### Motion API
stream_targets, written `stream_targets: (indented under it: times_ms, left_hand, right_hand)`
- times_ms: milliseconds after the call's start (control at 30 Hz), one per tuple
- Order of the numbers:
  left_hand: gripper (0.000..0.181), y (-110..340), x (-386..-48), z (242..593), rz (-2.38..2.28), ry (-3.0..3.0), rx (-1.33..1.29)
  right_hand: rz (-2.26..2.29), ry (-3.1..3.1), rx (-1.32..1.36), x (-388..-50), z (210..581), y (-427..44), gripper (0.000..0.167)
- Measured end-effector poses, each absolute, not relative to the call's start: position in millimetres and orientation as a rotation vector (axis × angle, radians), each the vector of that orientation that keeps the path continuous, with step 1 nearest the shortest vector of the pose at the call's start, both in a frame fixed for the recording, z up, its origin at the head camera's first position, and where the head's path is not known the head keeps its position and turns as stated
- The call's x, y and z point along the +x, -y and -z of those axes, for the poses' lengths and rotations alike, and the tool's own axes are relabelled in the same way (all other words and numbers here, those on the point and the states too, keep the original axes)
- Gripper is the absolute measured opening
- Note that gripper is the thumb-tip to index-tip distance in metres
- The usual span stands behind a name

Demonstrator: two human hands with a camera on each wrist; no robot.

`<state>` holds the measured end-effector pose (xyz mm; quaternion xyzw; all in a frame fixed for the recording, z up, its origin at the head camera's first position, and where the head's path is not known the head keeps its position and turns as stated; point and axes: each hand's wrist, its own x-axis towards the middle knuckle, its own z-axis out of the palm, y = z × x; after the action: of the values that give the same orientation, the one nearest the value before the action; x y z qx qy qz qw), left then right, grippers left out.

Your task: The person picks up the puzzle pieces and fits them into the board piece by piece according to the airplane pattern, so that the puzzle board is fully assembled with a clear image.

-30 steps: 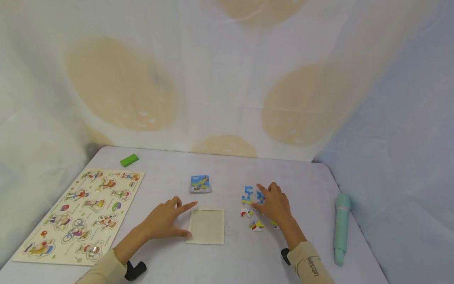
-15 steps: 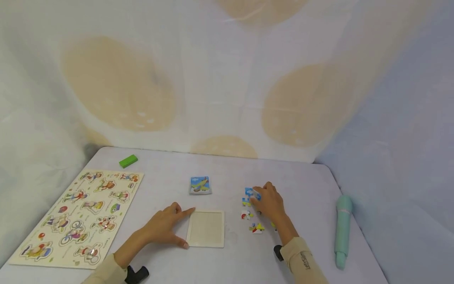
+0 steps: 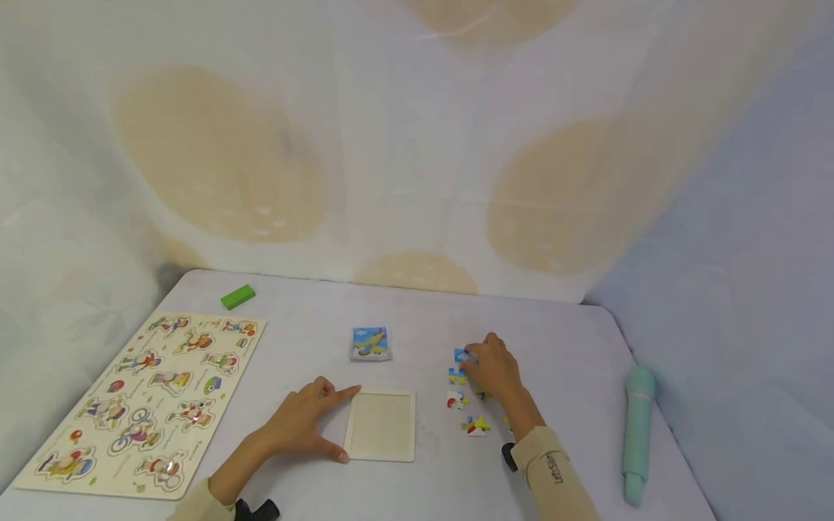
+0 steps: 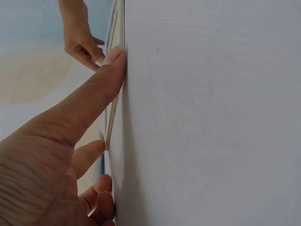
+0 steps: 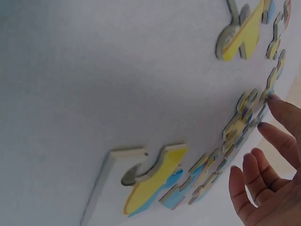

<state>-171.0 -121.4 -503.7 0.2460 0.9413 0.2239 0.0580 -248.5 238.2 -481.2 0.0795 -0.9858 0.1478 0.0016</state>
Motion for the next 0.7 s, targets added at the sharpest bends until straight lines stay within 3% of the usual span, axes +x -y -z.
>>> stream_targets:
  times_ms: [700]
  left_hand:
    - [0.104, 123.2, -169.8, 507.3, -0.73, -2.855, 0.725]
  right_hand:
    - [-0.641, 3.121, 0.297, -259.8, 479.8, -247.5, 0.039]
